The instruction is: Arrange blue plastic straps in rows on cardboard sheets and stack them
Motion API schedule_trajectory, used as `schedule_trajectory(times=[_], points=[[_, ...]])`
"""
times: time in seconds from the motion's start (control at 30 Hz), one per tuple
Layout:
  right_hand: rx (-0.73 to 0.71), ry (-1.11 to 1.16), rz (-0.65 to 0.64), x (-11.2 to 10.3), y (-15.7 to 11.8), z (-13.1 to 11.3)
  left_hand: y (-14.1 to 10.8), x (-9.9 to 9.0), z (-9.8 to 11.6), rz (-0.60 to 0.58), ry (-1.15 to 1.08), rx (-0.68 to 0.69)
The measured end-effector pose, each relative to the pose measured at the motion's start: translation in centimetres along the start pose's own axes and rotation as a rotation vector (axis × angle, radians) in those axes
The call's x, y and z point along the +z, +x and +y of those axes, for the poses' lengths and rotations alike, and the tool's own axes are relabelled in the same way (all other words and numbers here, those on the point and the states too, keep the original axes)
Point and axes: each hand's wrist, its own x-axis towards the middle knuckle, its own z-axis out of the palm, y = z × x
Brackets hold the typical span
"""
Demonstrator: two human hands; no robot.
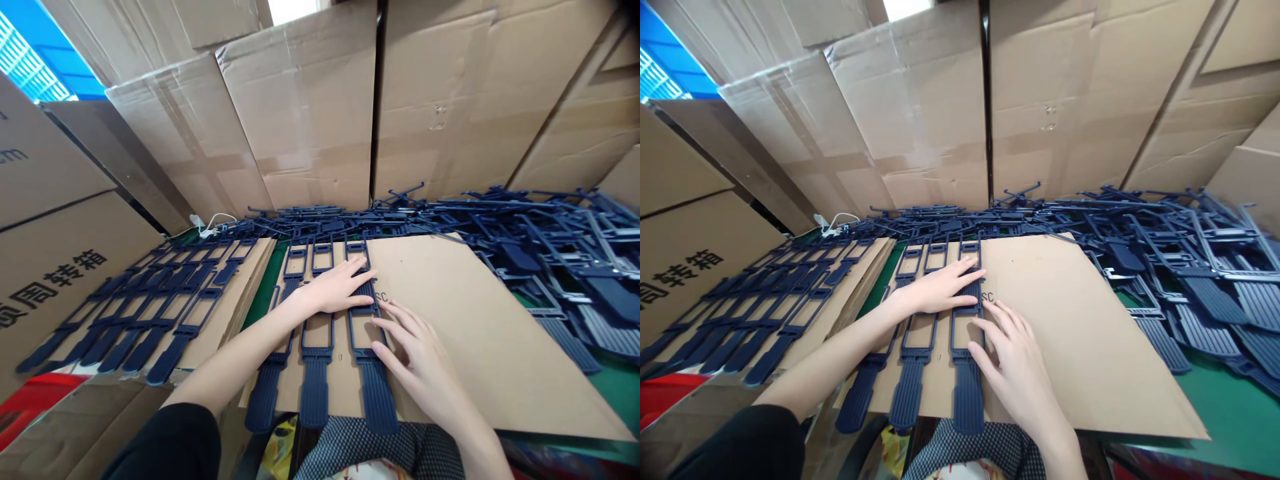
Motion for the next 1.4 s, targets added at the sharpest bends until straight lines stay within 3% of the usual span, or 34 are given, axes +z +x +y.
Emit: schedule_trajectory(times=[0.13,1.07,1.23,1.4], points=[[-0.004,-0.001,-0.001,0.0,0.1,-0.1,-0.3,0.9,-0.1,0.033,-0.013,-0.022],[-0.027,-0.009,0.018,-0.3,0.0,-0.4,-0.7,1.3,-0.1,0.067,0.002,-0.065],[-0.037,-0.016,0.032,-0.2,0.1,-0.3,-0.6,0.5,-0.1,0.063,-0.018,-0.055],[-0.028,-0.029,0.025,0.0,0.3,-0.4,1.0,-0.8,0.4,0.035,0.006,0.076]])
